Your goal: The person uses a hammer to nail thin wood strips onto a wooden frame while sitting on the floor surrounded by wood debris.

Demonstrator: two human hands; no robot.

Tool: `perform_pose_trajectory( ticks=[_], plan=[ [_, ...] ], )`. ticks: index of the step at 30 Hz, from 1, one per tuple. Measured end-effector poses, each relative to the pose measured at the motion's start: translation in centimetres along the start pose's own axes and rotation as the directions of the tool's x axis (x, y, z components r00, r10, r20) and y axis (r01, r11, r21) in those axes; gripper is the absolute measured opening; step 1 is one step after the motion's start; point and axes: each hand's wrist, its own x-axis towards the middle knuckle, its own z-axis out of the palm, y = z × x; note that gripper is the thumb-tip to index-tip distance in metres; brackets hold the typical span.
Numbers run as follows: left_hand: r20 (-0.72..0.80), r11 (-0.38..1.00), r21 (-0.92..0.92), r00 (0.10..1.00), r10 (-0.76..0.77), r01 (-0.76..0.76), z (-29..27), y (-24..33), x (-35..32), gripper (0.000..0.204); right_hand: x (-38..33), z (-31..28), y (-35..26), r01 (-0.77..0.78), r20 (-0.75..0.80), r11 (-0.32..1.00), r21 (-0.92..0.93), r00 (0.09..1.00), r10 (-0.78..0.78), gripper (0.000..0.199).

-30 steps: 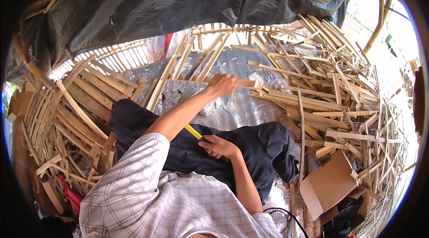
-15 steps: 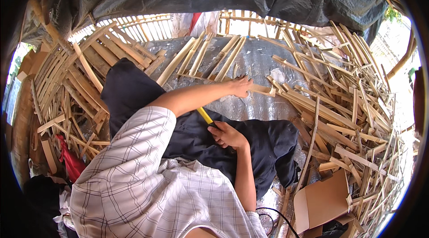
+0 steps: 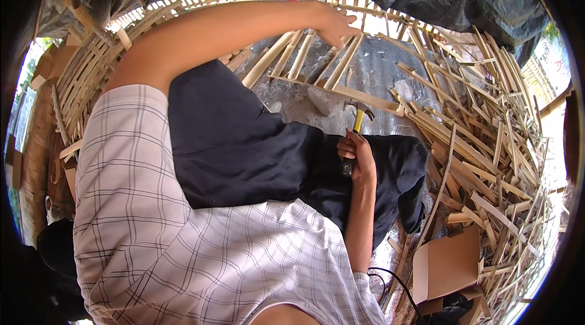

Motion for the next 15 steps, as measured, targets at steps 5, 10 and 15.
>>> perform_pose_trajectory(
  ticks=[5,10,15],
  plan=[
    [0.019,0.966,-0.069,0.969,-0.247,0.248,-0.9,-4.8,-6.9,0.067,-3.4,4.6,-0.6,0.125,0.181,0.988,0.095,0.973,-0.14,0.011],
    [0.01,0.929,-0.164,0.942,-0.335,0.332,6.3,-10.3,-9.1,0.07,-6.9,10.7,0.5,0.335,0.328,0.914,-0.228,0.91,-0.252,0.011],
    [0.291,0.906,-0.266,0.923,-0.251,0.33,8.2,-12.7,-9.9,0.048,-10.3,12.9,3.8,0.22,0.2,0.883,-0.414,0.969,-0.148,0.022]
  ],
)
